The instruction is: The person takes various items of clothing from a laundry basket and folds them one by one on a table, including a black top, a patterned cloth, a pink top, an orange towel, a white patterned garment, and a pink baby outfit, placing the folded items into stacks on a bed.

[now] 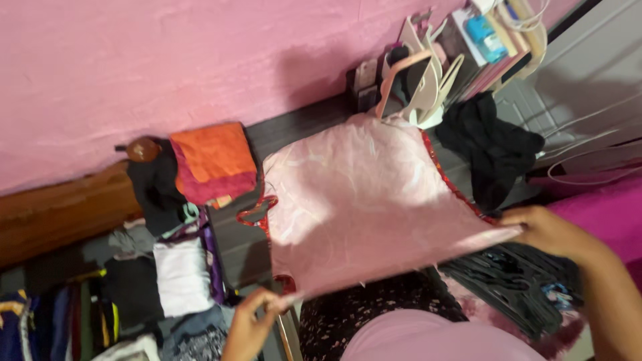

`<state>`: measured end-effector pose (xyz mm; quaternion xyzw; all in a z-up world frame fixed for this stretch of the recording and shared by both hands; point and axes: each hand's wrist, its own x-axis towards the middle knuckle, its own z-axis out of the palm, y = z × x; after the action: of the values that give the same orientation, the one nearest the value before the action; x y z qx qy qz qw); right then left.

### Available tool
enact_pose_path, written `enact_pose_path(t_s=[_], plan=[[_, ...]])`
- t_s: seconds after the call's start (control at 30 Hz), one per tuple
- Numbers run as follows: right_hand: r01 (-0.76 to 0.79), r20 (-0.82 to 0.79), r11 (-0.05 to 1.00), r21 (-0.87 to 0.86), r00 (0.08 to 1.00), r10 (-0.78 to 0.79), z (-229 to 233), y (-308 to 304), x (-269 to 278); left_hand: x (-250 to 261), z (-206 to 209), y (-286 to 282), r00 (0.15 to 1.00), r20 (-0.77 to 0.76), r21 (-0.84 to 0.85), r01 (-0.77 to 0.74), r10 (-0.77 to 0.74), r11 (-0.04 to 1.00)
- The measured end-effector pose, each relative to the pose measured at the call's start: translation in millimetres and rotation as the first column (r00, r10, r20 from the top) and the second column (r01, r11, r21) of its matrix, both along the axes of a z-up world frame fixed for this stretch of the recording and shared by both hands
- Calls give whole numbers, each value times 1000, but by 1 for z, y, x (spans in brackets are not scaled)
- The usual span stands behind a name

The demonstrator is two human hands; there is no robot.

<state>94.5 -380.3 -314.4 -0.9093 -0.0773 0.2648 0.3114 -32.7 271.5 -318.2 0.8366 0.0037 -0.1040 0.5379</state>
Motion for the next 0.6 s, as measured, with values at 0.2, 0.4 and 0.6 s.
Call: enact_pose_path(t_s=[0.2, 0.4, 0.6], plan=[[-158, 54, 987, 4, 986, 158, -45, -1, 97, 84, -37, 2, 988, 29, 7, -155, 155, 988], [-16, 373, 990, 139, 927, -37, -59, 79, 200, 208, -44, -19, 940, 246, 215, -292, 238, 932], [224, 760, 960, -166, 650, -21, -42, 165, 165, 155, -113, -105, 759, 473, 113, -555, 447, 824]])
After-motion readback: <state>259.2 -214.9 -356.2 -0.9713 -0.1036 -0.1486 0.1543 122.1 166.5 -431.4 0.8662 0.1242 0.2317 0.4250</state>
